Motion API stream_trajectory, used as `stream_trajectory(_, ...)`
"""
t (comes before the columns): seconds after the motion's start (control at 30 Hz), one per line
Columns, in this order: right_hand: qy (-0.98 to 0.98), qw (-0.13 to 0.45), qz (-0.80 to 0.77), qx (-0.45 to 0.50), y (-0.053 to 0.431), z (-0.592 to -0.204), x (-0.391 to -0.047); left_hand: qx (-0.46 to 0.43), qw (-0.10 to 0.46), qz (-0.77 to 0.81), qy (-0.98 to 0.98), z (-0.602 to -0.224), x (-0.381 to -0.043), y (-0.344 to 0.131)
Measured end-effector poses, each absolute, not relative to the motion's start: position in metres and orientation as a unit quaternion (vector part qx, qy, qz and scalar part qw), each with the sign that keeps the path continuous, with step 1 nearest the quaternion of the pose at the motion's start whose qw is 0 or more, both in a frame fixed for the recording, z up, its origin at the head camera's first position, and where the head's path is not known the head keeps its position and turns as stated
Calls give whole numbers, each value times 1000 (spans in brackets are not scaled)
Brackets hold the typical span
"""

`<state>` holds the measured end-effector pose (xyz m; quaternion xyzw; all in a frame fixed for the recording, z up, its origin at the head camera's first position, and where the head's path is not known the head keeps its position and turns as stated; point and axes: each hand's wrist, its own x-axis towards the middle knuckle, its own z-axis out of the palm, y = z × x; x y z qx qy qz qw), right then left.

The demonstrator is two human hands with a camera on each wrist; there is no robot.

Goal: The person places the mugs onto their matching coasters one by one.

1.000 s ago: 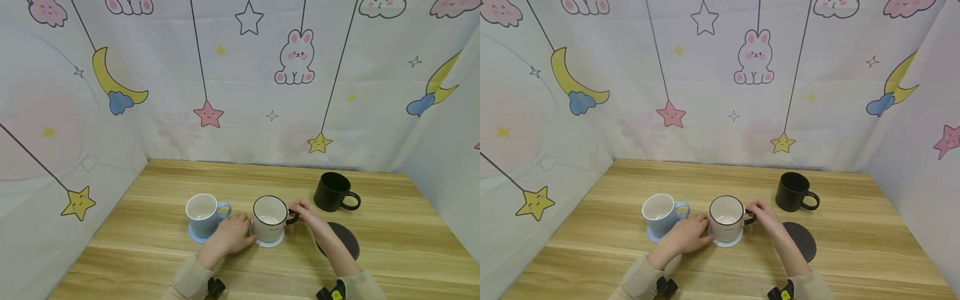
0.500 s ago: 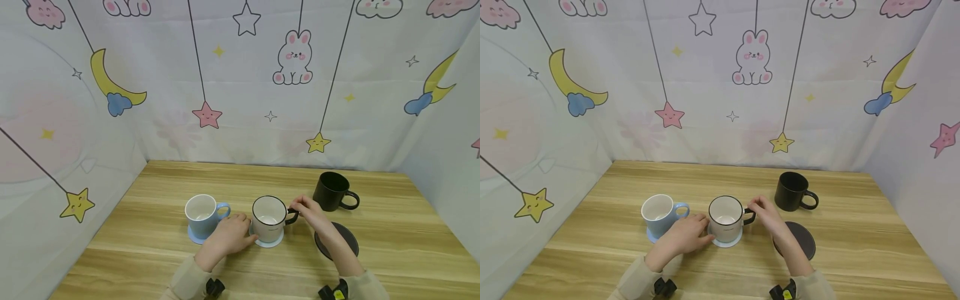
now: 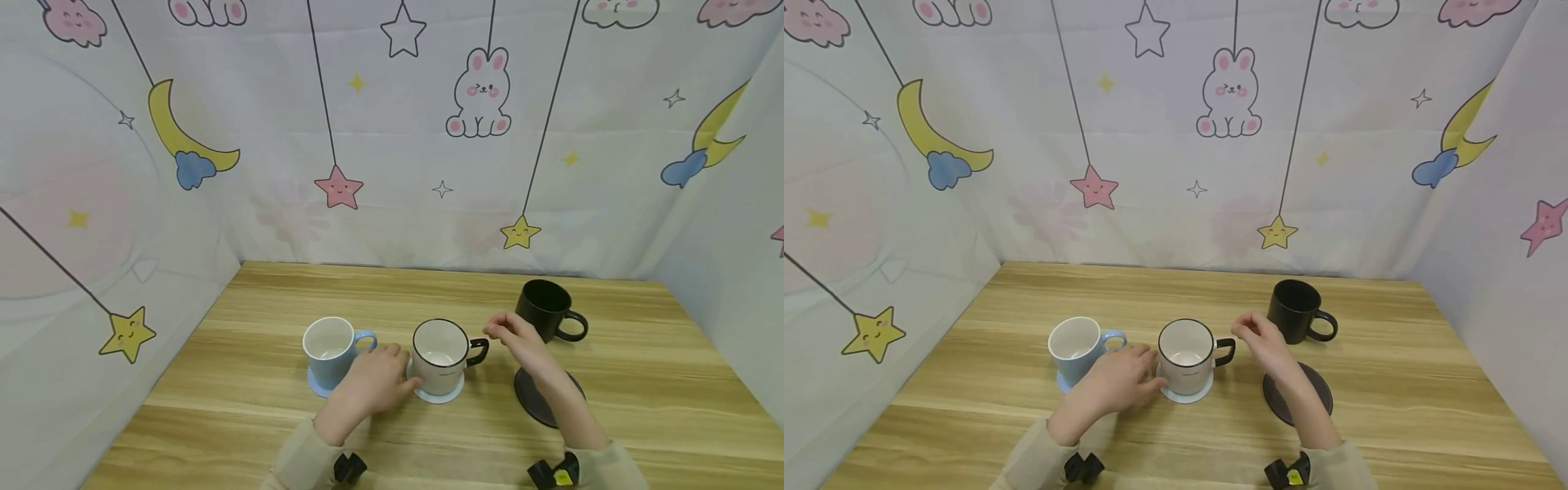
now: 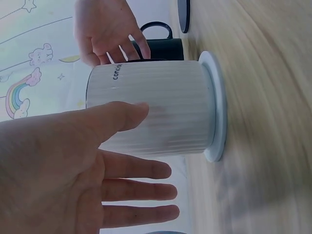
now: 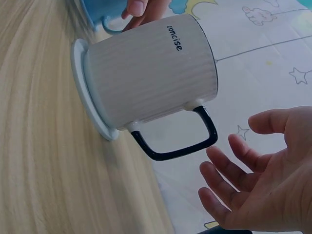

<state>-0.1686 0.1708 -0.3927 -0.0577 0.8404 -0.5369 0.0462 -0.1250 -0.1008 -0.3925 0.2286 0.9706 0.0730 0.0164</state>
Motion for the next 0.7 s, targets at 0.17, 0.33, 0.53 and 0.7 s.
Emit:
stream_trajectory(0.17,841,41,-536,-66,175,-389,-167,228,8,92,969,-388,-124,-103)
stream_trajectory(0.33,838,48,-538,-76,180,-388,-167,226,-4,99,969,-383,-124,-106)
stream_trajectory(0.53,841,43,-535,-74,186,-387,-168,232,-31,107,966,-380,-122,-106)
stream_trajectory(0.7,841,44,-535,-71,190,-385,-168,225,-53,106,967,-380,-119,-106)
